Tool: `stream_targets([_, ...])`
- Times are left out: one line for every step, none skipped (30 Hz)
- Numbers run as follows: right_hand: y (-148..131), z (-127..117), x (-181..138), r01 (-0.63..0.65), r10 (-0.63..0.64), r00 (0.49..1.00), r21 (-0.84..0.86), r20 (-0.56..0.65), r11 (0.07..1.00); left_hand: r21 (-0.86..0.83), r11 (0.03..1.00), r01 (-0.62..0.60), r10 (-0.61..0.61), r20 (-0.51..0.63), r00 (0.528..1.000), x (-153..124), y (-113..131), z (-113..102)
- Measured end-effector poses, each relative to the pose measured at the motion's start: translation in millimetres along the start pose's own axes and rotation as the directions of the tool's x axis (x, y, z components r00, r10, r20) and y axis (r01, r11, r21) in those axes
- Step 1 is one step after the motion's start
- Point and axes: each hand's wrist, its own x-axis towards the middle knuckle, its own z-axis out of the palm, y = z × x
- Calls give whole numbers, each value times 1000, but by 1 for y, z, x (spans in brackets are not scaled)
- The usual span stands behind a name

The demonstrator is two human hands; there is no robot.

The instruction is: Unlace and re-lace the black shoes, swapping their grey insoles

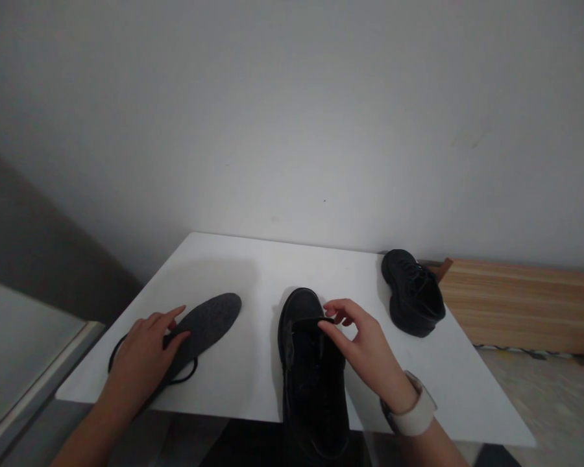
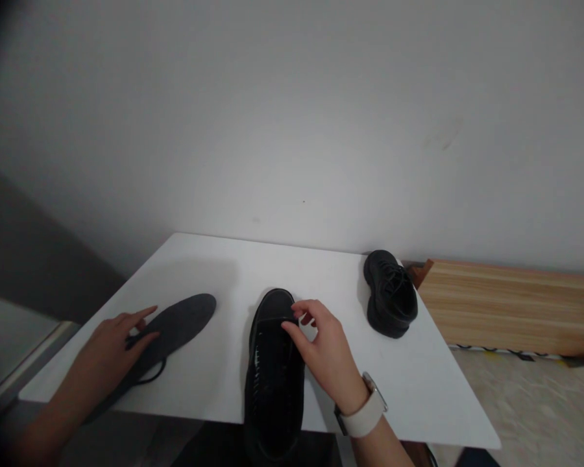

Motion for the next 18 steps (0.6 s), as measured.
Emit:
stream_targets([1,-2,-4,22,-23,1000,-1,-17,1000,-40,999,6,-7,-8,1000,0,5,-5])
stream_targets([1,-5,-8,43,-43,998,-4,-37,999,-88,996,18,-19,-10,1000,0,11,-11])
stream_targets([2,-7,-12,59,-60,996,-8,-59,998,-140,989,37,-38,-10,999,-2,17,-18])
stream_targets([3,-9,-16,71,-72,994,-12,-87,997,-189,980,61,-64,-9,998,-4,23,-25])
stream_targets([2,-11,-20,79,-80,990,-15,-118,997,-236,967,90,-96,-12,995,-8,28,-32])
stream_targets([1,-12,-25,85,-87,984,-17,-158,996,-286,950,125,-136,-18,991,-12,34,-39])
stream_targets([-2,-13,-30,92,-94,976,-21,-198,996,-345,924,162,-181,-22,983,-17,40,-45])
stream_targets([-6,-13,-35,99,-101,967,-21,-234,995,-423,884,198,-231,-29,972,-23,47,-50])
stream_targets([-11,-13,-40,112,-112,960,-17,-257,994,-511,829,227,-279,-25,960,-29,54,-54])
stream_targets([-18,-11,-45,132,-129,956,-8,-265,991,-595,766,243,-318,-23,948,-35,64,-57])
stream_targets([-25,-9,-50,159,-153,955,5,-254,987,-675,697,243,-336,-9,942,-42,76,-58])
stream_targets([-32,-6,-55,195,-186,956,20,-226,981,-731,634,251,-333,34,942,-49,89,-59])
stream_targets([-38,-2,-59,230,-221,959,32,-177,973,-782,568,256,-310,84,947,-56,105,-59])
stream_targets([-43,2,-62,277,-271,955,42,-119,960,-831,487,269,-295,133,946,-62,121,-58])
stream_targets([-47,7,-64,326,-322,944,49,-68,944,-859,410,306,-298,191,935,-68,138,-57])
stream_targets([-49,11,-65,367,-366,930,48,-30,929,-873,346,344,-291,249,924,-73,154,-57])
stream_targets([-50,14,-67,398,-398,917,38,6,917,-877,297,378,-270,303,914,-78,168,-57])
stream_targets([-50,16,-68,412,-412,910,20,37,911,-885,249,393,-257,331,908,-81,179,-57])
